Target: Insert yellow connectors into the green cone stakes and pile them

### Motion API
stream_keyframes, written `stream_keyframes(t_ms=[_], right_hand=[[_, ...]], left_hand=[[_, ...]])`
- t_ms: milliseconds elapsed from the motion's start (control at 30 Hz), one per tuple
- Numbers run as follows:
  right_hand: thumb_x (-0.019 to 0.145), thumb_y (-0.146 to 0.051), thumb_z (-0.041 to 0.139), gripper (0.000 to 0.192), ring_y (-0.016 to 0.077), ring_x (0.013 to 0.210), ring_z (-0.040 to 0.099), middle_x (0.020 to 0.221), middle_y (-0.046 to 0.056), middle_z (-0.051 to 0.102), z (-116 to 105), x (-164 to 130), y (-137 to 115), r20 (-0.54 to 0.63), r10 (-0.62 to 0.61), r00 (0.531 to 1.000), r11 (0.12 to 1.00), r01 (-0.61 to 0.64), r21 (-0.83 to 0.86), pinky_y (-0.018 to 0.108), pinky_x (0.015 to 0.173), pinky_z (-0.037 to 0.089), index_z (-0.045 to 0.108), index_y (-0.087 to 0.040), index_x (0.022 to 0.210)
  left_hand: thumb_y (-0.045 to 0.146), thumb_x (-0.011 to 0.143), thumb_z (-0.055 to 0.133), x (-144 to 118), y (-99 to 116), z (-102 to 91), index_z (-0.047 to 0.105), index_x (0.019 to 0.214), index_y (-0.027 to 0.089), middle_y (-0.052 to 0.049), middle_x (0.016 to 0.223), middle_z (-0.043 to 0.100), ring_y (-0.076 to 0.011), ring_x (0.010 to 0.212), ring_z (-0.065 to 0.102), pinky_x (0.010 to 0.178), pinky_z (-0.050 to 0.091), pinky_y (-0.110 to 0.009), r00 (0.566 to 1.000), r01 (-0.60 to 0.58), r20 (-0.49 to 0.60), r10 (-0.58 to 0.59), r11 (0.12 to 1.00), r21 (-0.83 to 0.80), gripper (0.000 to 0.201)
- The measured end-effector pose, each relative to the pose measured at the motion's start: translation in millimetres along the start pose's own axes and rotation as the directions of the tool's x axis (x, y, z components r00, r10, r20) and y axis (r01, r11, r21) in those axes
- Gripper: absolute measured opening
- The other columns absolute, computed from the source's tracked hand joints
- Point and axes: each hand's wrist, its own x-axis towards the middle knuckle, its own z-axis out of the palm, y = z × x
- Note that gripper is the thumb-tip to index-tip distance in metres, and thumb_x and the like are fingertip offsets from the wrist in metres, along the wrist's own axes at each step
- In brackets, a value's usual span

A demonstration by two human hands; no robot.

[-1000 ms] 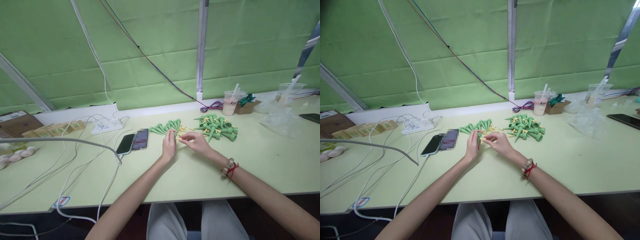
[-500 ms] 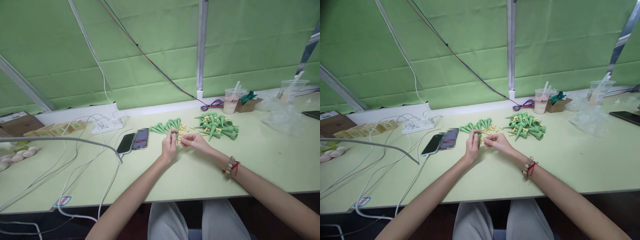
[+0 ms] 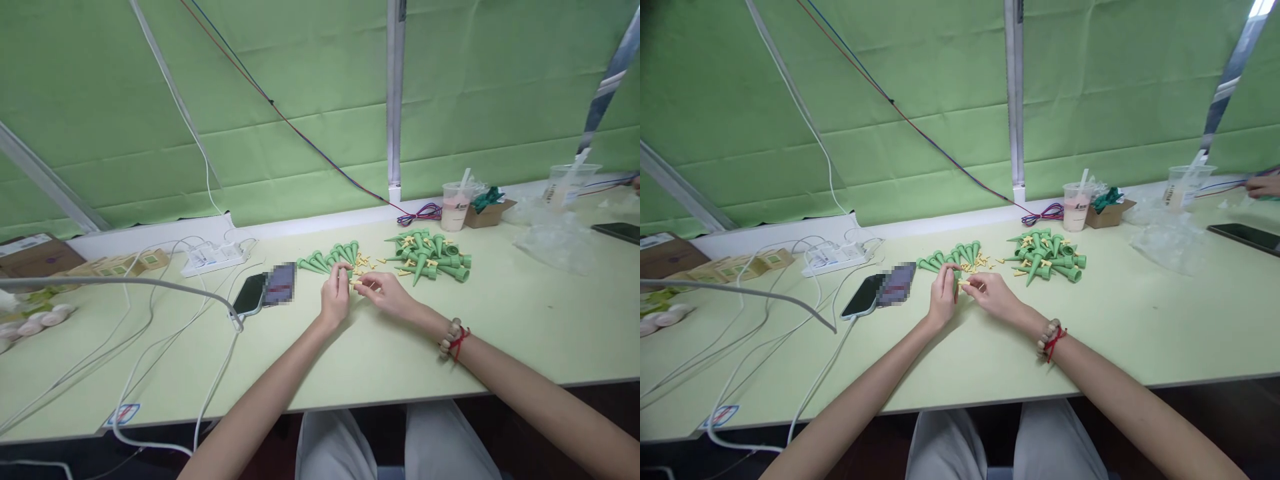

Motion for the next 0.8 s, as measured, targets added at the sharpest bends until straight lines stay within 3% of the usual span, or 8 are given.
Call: stream_keyframes(t_ms=[167,267,333,467,567,633,700,800], right_hand=[[0.085,-0.047,0.045,0.039,0.0127,0.057,0.049,0.059,0.000,0.053,1.2,-1.7,3.5,0.111,0.040,0.993,0.997,-0.046,0.060,0.025,0.057,0.040,0.051,-0.018,0.060],[0.087,-0.052,0.039,0.045,0.0126,0.056,0.049,0.058,0.000,0.052,2.2,-1.0,5.4,0.108,0.064,0.992,0.993,-0.074,0.089,0.026,0.056,0.040,0.050,-0.017,0.060],[0.088,-0.053,0.036,0.045,0.0129,0.056,0.051,0.062,0.001,0.055,2.2,-0.5,5.8,0.077,0.078,0.994,0.991,-0.086,0.099,0.027,0.056,0.042,0.054,-0.017,0.069],[0.085,-0.054,0.044,0.042,0.0143,0.058,0.058,0.083,0.004,0.062,1.7,1.5,6.0,0.067,0.135,0.989,0.967,-0.146,0.209,0.027,0.048,0.046,0.053,-0.020,0.109],[0.080,-0.051,0.052,0.040,0.0138,0.055,0.058,0.079,0.004,0.062,-0.4,5.6,6.7,0.070,0.175,0.982,0.948,-0.188,0.259,0.027,0.045,0.049,0.057,-0.019,0.103],[0.076,-0.050,0.057,0.037,0.0123,0.052,0.056,0.074,0.002,0.060,-5.7,10.1,8.1,-0.010,0.189,0.982,0.951,-0.180,0.252,0.027,0.047,0.051,0.059,-0.017,0.093],[0.074,-0.052,0.058,0.039,0.0121,0.055,0.057,0.081,0.004,0.060,-16.2,15.3,11.6,-0.168,0.188,0.968,0.961,-0.146,0.235,0.027,0.049,0.052,0.058,-0.016,0.091],[0.076,-0.054,0.054,0.045,0.0132,0.059,0.059,0.096,0.007,0.058,-40.5,21.7,23.0,-0.473,0.164,0.866,0.984,-0.114,0.134,0.029,0.053,0.052,0.055,-0.016,0.099]], left_hand=[[0.040,0.092,0.024,-0.5,-1.0,-2.2,0.049,0.099,0.019,0.008,0.046,0.032,-0.0116,0.042,0.037,0.051,0.030,-0.023,0.997,-0.058,0.053,0.053,0.992,0.109,0.034],[0.039,0.092,0.023,-1.0,1.2,-3.5,0.050,0.101,0.019,0.008,0.046,0.036,-0.0119,0.042,0.041,0.052,0.032,-0.023,0.995,-0.080,0.064,0.070,0.981,0.178,0.034],[0.039,0.091,0.025,-1.6,3.8,-3.9,0.048,0.106,0.019,0.007,0.048,0.043,-0.0124,0.044,0.045,0.053,0.034,-0.023,0.993,-0.093,0.090,0.077,0.976,0.198,0.034],[0.042,0.091,0.024,-3.4,9.2,-3.6,0.040,0.119,0.019,0.005,0.053,0.055,-0.0152,0.050,0.053,0.057,0.038,-0.025,0.979,-0.081,0.200,0.046,0.982,0.171,0.040],[0.043,0.092,0.018,-4.3,11.8,-1.6,0.035,0.125,0.018,0.003,0.055,0.057,-0.0170,0.052,0.056,0.060,0.039,-0.028,0.966,-0.045,0.259,-0.001,0.984,0.172,0.045],[0.044,0.092,0.017,-3.7,12.5,0.3,0.032,0.129,0.017,0.003,0.054,0.055,-0.0179,0.051,0.055,0.060,0.039,-0.029,0.969,-0.026,0.245,-0.028,0.977,0.214,0.048],[0.044,0.092,0.019,-1.1,12.0,1.5,0.029,0.131,0.015,0.002,0.057,0.054,-0.0187,0.053,0.055,0.060,0.039,-0.030,0.980,-0.018,0.197,-0.036,0.964,0.264,0.050],[0.044,0.090,0.025,6.2,6.7,0.6,0.029,0.131,0.013,-0.002,0.068,0.058,-0.0204,0.065,0.058,0.066,0.042,-0.032,0.995,0.031,0.081,-0.061,0.943,0.332,0.051]])
